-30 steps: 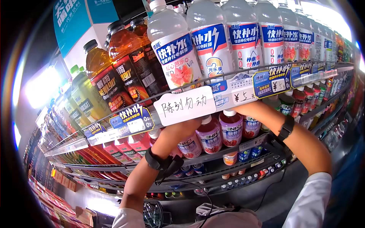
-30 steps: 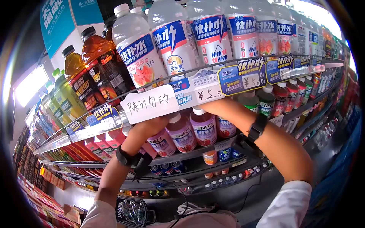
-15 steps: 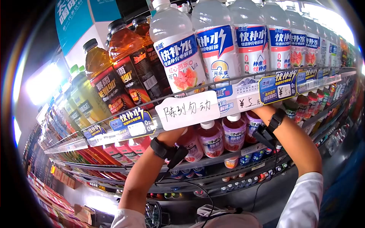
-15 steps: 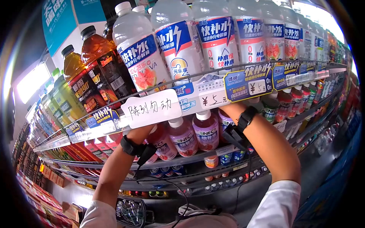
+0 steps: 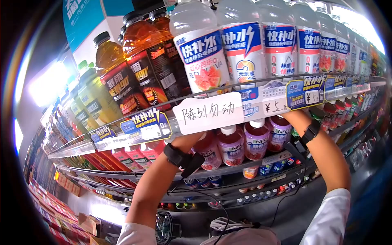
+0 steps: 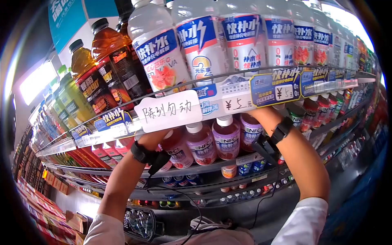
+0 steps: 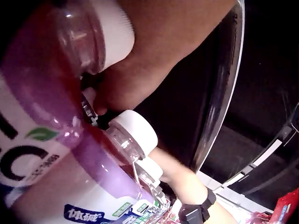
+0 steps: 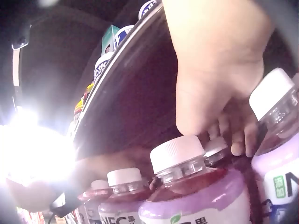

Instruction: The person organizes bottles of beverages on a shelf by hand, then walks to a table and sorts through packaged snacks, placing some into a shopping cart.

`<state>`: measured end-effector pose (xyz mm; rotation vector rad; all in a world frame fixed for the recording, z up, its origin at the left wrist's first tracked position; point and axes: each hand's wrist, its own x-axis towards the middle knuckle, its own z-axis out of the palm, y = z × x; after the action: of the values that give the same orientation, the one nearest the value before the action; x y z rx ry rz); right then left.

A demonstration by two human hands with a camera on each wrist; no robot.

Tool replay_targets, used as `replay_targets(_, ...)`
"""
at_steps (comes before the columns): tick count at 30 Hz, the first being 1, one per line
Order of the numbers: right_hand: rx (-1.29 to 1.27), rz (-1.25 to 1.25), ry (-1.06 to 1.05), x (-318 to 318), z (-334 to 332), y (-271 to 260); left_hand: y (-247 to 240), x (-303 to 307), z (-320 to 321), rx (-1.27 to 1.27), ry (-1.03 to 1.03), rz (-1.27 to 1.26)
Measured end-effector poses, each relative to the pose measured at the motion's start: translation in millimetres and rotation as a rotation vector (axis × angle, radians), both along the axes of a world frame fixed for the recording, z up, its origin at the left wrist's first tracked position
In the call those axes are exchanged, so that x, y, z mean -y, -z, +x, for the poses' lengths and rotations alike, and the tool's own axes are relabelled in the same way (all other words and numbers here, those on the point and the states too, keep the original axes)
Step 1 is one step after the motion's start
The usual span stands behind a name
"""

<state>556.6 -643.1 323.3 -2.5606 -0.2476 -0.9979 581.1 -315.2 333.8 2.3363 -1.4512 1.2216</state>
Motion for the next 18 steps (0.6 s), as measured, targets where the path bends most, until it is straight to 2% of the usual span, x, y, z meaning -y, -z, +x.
replay_targets(13, -0.105, -0.11, 0.006, 17, -44, -4, 4, -4, 11, -0.009, -0.015, -0.004)
replay_targets(17, 0.033, -0.218, 0.221, 0, -54, -3, 7, 0, 19, -0.158, 0.061, -0.053)
replay_targets(18, 0.136, -0.23, 0.147, 2, -47, -1, 10, 1, 21, -0.234, 0.107, -0.084)
